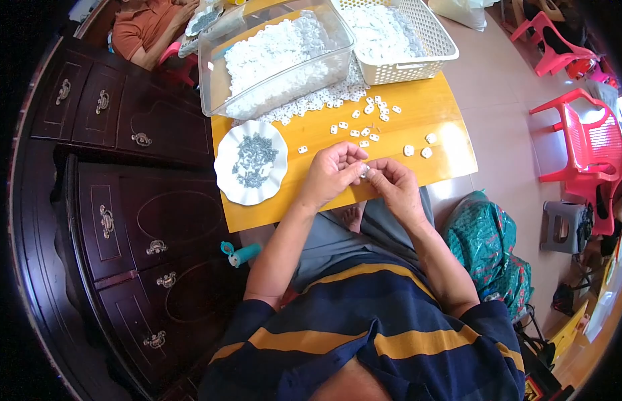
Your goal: Manual assembly of small white plastic components with metal inserts at a workspace.
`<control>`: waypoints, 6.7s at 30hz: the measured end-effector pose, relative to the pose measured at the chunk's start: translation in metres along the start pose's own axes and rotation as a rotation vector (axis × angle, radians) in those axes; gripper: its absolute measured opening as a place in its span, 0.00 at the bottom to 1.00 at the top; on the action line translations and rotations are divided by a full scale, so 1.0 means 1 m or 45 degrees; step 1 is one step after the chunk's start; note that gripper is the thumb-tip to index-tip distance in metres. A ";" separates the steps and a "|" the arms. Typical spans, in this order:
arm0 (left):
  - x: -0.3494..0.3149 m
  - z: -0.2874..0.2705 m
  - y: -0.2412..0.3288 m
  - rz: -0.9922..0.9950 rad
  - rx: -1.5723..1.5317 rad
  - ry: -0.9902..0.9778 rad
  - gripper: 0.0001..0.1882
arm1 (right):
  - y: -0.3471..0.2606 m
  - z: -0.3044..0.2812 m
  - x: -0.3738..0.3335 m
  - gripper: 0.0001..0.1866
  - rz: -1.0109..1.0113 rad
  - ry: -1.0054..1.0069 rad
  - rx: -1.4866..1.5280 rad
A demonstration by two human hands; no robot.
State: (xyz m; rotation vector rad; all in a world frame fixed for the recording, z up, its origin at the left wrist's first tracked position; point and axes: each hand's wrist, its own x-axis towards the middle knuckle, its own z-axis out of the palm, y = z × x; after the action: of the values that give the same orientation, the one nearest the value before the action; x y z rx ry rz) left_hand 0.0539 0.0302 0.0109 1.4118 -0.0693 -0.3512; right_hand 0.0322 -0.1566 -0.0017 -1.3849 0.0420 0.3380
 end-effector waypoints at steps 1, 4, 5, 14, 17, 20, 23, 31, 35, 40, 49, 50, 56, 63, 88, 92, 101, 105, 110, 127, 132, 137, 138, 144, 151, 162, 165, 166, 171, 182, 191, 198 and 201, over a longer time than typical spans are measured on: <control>0.000 0.000 0.001 -0.002 0.000 0.000 0.08 | 0.000 -0.003 0.001 0.09 0.028 -0.041 0.019; -0.001 0.001 0.001 0.008 0.038 -0.024 0.10 | -0.004 -0.006 0.002 0.10 0.107 -0.068 0.108; -0.004 0.003 0.002 0.071 0.185 0.038 0.13 | -0.006 -0.007 0.002 0.10 0.159 -0.057 0.178; -0.017 0.035 0.019 0.678 1.231 0.332 0.25 | 0.005 -0.005 0.004 0.09 0.156 -0.084 0.546; -0.016 0.033 0.015 0.771 1.278 0.344 0.23 | 0.009 -0.004 0.002 0.09 0.172 -0.131 0.638; -0.016 0.033 0.015 0.791 1.286 0.298 0.20 | 0.001 -0.001 -0.003 0.10 0.219 -0.083 0.724; -0.018 0.031 0.010 0.685 1.048 0.299 0.18 | -0.004 -0.008 -0.001 0.10 0.312 -0.147 0.760; -0.019 0.030 0.018 0.631 0.967 0.227 0.17 | 0.003 -0.011 0.000 0.10 0.233 -0.176 0.556; -0.020 0.026 0.018 0.713 1.039 0.226 0.16 | -0.001 -0.002 -0.005 0.11 0.142 -0.079 0.453; -0.019 0.027 0.019 0.743 1.031 0.222 0.14 | -0.001 -0.002 -0.006 0.12 0.124 -0.045 0.425; -0.015 0.030 0.018 0.745 1.005 0.179 0.15 | -0.006 -0.004 -0.009 0.12 0.094 0.024 0.350; -0.014 0.031 0.015 0.746 1.007 0.177 0.15 | -0.003 -0.006 -0.009 0.12 0.074 0.017 0.332; -0.010 0.037 0.003 0.765 0.943 0.189 0.12 | -0.003 -0.010 -0.013 0.11 0.119 0.066 0.352; -0.004 0.046 0.012 0.606 0.936 0.069 0.16 | -0.003 -0.034 -0.005 0.09 0.038 0.036 0.183; 0.090 0.008 0.008 0.497 1.636 0.333 0.05 | -0.051 -0.107 0.025 0.12 -0.263 0.575 -1.289; 0.091 0.008 0.007 0.574 1.769 0.232 0.07 | -0.054 -0.104 0.023 0.12 -0.252 0.571 -1.304; 0.074 0.000 0.018 0.578 1.453 0.384 0.07 | -0.042 -0.107 0.014 0.10 -0.348 0.578 -1.271; 0.043 0.005 0.033 0.526 0.989 0.459 0.05 | -0.056 -0.099 0.013 0.11 -0.353 0.656 -1.282; 0.004 -0.007 0.011 0.336 0.434 0.525 0.02 | -0.064 -0.071 0.025 0.09 -0.640 0.565 -1.084; -0.034 -0.013 -0.011 0.146 0.050 0.439 0.06 | -0.020 0.003 0.052 0.08 -0.681 0.150 -1.583; -0.027 -0.016 -0.013 0.201 -0.036 0.423 0.05 | -0.014 0.007 0.059 0.08 -0.631 0.188 -1.625; -0.023 -0.017 -0.008 0.192 0.010 0.438 0.05 | -0.009 0.008 0.058 0.09 -0.642 0.175 -1.626; -0.024 -0.018 -0.006 0.177 0.061 0.439 0.05 | -0.011 0.009 0.056 0.10 -0.658 0.142 -1.598; -0.025 -0.011 -0.015 0.088 0.006 0.415 0.05 | -0.008 0.006 0.042 0.10 -0.710 0.091 -1.521; -0.027 -0.001 -0.016 0.120 0.060 0.465 0.06 | -0.014 0.007 0.011 0.06 -0.586 0.048 -0.899; -0.009 0.013 -0.003 0.197 0.118 0.495 0.05 | 0.004 -0.004 0.014 0.05 -0.375 0.104 -0.165; -0.005 0.016 -0.005 0.154 0.142 0.466 0.07 | 0.006 -0.005 0.015 0.05 -0.398 0.089 -0.216; -0.003 0.018 -0.007 0.134 0.144 0.460 0.07 | 0.007 -0.007 0.014 0.06 -0.401 0.082 -0.239; -0.001 0.024 -0.015 0.186 0.106 0.372 0.10 | 0.006 -0.009 0.007 0.08 -0.280 0.053 -0.093; -0.002 0.024 -0.009 0.160 0.114 0.331 0.11 | 0.010 -0.013 0.010 0.07 -0.236 0.020 -0.046; -0.002 0.023 -0.008 0.127 0.078 0.317 0.12 | 0.009 -0.012 0.013 0.06 -0.237 0.035 -0.027; -0.002 0.024 -0.008 0.128 0.064 0.319 0.12 | 0.011 -0.013 0.013 0.06 -0.264 -0.006 -0.081; -0.003 0.022 -0.008 0.113 0.092 0.303 0.11 | 0.012 -0.012 0.013 0.06 -0.282 -0.001 -0.067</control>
State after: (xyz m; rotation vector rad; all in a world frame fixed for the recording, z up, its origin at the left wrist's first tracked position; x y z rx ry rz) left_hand 0.0441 0.0088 0.0070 1.5080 0.0504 -0.1064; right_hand 0.0439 -0.1634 -0.0182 -1.4263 -0.1209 0.1557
